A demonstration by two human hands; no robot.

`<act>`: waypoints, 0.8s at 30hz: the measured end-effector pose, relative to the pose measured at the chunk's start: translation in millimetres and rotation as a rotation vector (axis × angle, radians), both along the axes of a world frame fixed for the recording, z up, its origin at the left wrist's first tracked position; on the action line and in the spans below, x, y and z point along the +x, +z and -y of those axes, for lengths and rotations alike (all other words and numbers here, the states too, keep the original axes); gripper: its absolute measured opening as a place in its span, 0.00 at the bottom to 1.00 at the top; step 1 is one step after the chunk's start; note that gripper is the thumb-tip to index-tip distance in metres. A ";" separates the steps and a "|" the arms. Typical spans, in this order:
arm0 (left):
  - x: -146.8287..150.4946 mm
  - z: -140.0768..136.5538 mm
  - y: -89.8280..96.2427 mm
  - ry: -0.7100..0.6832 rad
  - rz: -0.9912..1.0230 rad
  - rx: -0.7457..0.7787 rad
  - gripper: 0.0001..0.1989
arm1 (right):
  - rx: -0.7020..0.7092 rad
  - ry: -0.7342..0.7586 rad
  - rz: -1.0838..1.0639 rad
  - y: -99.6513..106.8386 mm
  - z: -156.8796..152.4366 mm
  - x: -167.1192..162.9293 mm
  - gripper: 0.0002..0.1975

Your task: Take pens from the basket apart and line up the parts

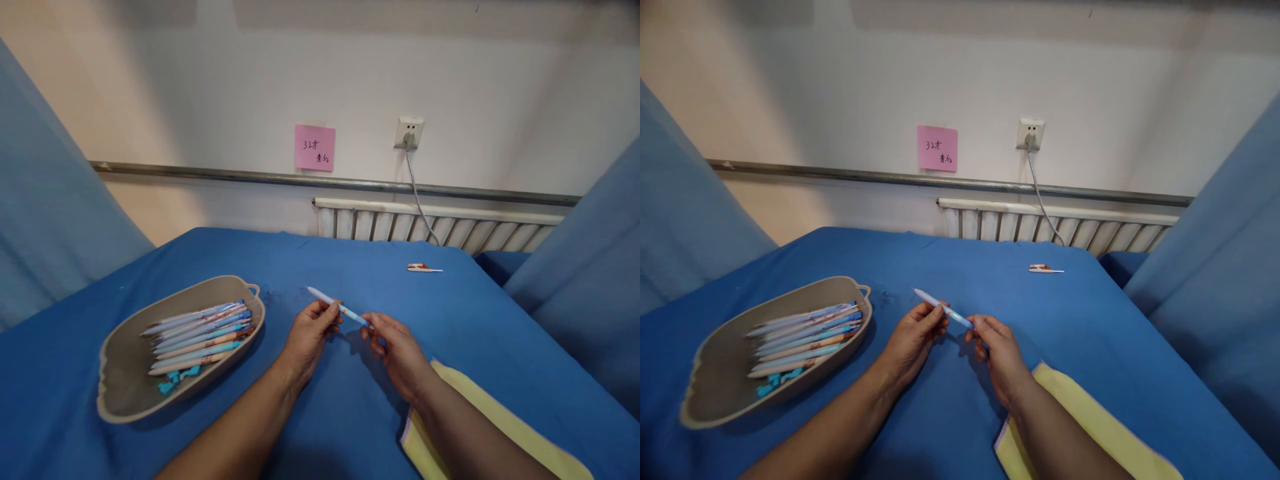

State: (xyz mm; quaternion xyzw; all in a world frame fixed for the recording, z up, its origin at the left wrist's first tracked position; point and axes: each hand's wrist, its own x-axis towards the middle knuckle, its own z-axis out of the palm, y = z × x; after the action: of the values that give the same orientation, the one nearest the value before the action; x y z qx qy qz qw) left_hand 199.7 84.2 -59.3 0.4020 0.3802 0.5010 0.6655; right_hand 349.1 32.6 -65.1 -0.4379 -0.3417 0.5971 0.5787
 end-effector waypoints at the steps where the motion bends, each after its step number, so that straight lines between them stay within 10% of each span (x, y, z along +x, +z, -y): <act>1: -0.9 -0.8 -0.3 0.006 0.012 -0.006 0.14 | -0.013 0.013 -0.044 0.4 0.6 0.6 0.17; 24: 1.1 5.5 2.5 -0.203 0.018 -0.001 0.19 | -0.019 0.250 0.069 -6.8 -2.6 -3.4 0.23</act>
State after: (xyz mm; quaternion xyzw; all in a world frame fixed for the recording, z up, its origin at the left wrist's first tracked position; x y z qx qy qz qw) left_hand 200.8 78.6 -56.7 0.4337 0.3316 0.4343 0.7165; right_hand 345.7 35.2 -71.9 -0.4177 -0.4078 0.6524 0.4833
